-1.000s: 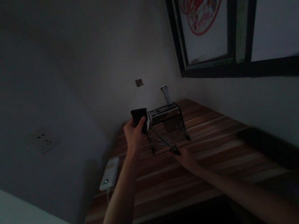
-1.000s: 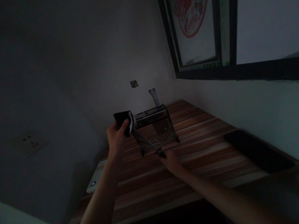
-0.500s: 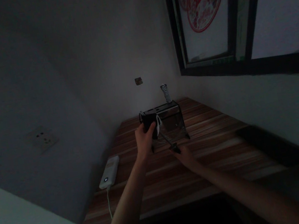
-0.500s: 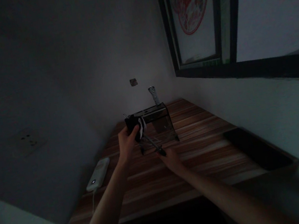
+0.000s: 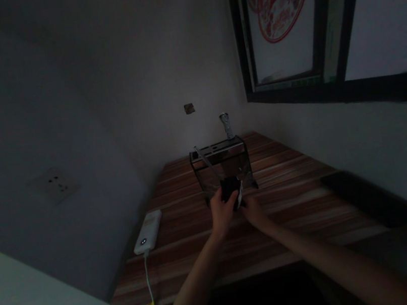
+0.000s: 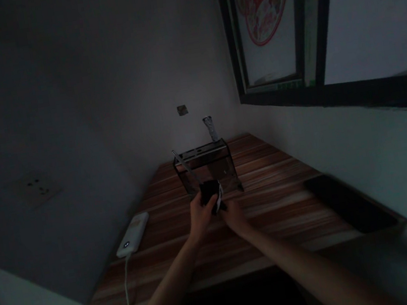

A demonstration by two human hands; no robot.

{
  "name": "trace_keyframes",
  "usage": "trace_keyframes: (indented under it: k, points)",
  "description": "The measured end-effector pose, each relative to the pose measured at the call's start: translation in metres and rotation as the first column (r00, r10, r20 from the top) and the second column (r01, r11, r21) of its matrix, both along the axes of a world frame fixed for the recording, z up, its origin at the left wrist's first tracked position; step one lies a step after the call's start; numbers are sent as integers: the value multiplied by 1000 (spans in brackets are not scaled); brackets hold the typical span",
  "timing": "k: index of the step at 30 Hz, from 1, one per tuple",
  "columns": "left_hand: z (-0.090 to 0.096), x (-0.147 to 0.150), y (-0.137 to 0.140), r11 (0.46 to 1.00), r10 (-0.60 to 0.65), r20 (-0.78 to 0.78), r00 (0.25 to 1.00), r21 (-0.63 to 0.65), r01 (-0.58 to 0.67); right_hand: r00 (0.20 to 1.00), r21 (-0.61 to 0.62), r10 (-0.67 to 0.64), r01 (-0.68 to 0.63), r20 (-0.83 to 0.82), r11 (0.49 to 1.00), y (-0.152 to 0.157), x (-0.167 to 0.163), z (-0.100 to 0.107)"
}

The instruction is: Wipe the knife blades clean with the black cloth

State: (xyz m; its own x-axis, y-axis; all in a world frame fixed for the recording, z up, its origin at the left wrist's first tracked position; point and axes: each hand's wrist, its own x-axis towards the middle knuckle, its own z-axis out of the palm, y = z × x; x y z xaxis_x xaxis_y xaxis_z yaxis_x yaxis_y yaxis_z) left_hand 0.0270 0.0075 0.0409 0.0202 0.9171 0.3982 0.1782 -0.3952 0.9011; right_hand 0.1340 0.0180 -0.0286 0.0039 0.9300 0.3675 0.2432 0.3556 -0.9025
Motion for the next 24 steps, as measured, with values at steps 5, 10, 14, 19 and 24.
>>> trace_keyframes:
  k: [5,10,14,19,24]
  points:
    - [1,-1,1,1000,-16,11,1000,-5,16,1000,5,12,-12,-8,1000,-2,0,4]
    - [1,-2,0,1000,15,12,1000,-9,-15,999,16,-13,13,31,1000,-5,-1,9]
    - [0,-2,-1,1000,28,5,1000,11,-28,999,16,-13,13,39,1000,-7,-1,10]
    - [3,-5,1,999,36,-38,999,13,-35,999,26,0,-1,32,1000,-5,-1,9]
    - [6,-11,3,998,56,-74,996,16,-55,999,-22,-8,9,50,1000,-5,-1,8]
